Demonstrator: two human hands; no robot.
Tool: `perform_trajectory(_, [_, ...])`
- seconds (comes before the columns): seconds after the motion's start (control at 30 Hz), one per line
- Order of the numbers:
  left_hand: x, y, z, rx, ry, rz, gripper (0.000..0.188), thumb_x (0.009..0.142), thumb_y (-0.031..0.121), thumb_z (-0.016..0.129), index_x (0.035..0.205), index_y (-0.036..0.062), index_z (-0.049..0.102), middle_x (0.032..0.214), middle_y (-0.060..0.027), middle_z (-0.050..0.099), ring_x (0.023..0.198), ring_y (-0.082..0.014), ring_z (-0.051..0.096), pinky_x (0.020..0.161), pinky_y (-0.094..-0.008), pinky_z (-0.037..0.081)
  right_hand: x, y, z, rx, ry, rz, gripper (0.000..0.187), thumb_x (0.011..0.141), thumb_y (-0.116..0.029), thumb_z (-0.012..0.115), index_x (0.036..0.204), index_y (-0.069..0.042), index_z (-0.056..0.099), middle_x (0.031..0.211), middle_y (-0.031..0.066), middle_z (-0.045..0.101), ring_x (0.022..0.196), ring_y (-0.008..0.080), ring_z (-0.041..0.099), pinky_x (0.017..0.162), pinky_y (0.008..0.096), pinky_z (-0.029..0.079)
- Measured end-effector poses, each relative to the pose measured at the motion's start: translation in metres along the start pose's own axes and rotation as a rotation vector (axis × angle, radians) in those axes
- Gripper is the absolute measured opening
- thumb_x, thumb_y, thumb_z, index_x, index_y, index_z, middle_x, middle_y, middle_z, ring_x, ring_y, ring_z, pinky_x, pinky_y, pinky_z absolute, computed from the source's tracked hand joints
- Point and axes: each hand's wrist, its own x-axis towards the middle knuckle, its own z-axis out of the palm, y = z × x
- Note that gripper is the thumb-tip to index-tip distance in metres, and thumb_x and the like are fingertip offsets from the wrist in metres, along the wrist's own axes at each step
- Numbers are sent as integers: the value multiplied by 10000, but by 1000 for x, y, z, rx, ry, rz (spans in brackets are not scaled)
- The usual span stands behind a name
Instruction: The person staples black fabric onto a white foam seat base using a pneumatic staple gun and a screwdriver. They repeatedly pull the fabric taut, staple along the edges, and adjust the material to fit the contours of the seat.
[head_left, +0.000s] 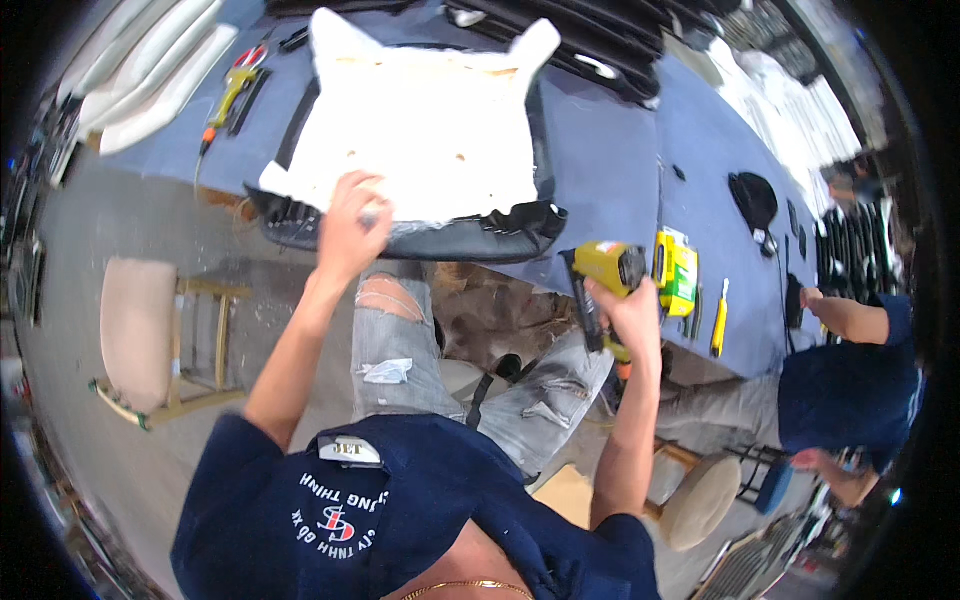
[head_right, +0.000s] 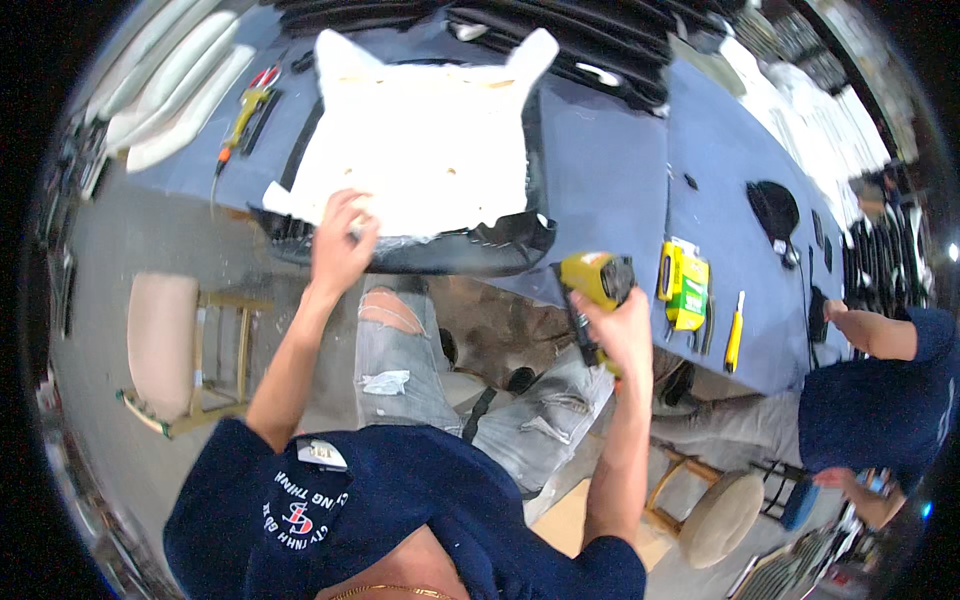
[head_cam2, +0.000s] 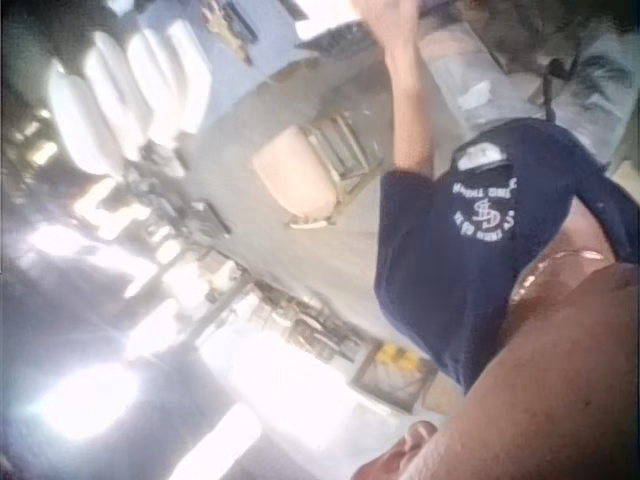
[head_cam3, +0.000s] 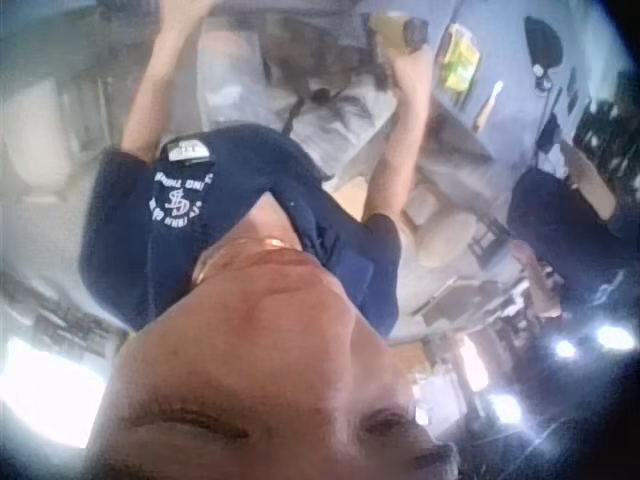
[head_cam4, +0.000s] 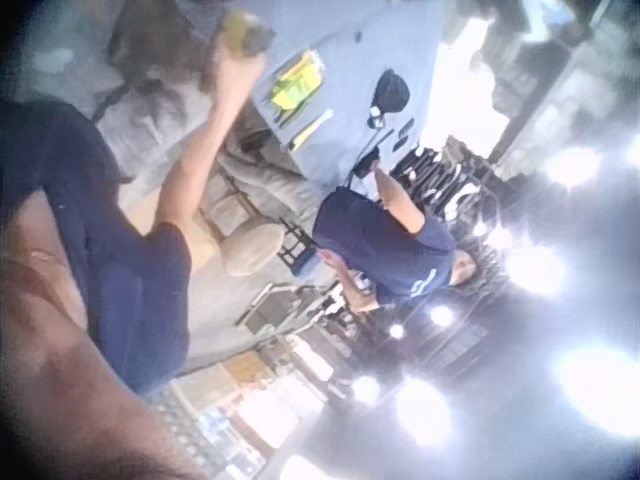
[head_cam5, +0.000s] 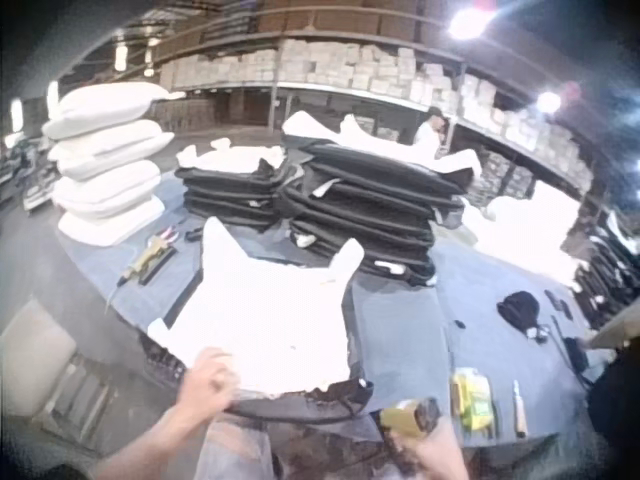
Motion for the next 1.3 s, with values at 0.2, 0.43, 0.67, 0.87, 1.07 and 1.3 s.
perform_trajectory(0.2, [-81, -52, -30, 378, 66, 205, 339, 1038, 275, 520, 1293, 87, 642, 1525, -163, 528, 1424, -390, 449, 1194, -572, 264, 62, 29, -7, -539, 385, -366, 652, 843, -195, 744, 1442, -49, 532, 1378, 231, 607, 1279, 386, 591, 1044, 489, 505])
perform_trajectory(0.43, [-65, -135, -41, 460, 139, 319, 484, 1123, 414, 365, 1368, 65, 593, 1598, -169, 440, 1466, -398, 398, 1215, -576, 227, 39, 69, 2, -333, 397, -416, 465, 898, -250, 682, 1338, -100, 654, 1356, 143, 660, 1218, 347, 640, 1032, 436, 517])
perform_trajectory(0.67, [-12, -165, -19, 239, 303, -150, 467, 1122, 311, 431, 1471, 20, 543, 1612, -255, 395, 1452, -425, 421, 1176, -452, 342, -5, 127, -116, -137, 725, -232, 338, 923, -168, 693, 1216, -1, 706, 1064, 167, 767, 946, 231, 738, 867, 357, 572])
perform_trajectory(0.87, [-69, -133, 24, 469, 217, -250, 465, 1106, 274, 401, 1428, -3, 588, 1572, -253, 453, 1460, -450, 384, 1209, -501, 283, -6, 143, -116, -325, 627, -3, 329, 898, -245, 662, 1179, -100, 751, 1022, 154, 770, 945, 318, 750, 839, 428, 572])
perform_trajectory(1.07, [-118, -145, 46, 331, 331, -58, 541, 1132, 335, 308, 1440, -45, 540, 1618, -229, 380, 1523, -425, 279, 1250, -542, 226, 103, 86, -97, -890, 360, 98, 345, 859, -326, 653, 1059, -68, 765, 1032, 189, 765, 959, 371, 748, 849, 500, 584])
perform_trajectory(1.3, [-113, -166, 65, 550, 381, 77, 527, 1148, 339, 239, 1467, 4, 491, 1613, -204, 365, 1525, -445, 248, 1227, -599, 265, 146, 136, -89, -771, 497, 193, 343, 811, -287, 746, 1043, -37, 773, 1094, 191, 763, 1051, 356, 738, 868, 474, 601])
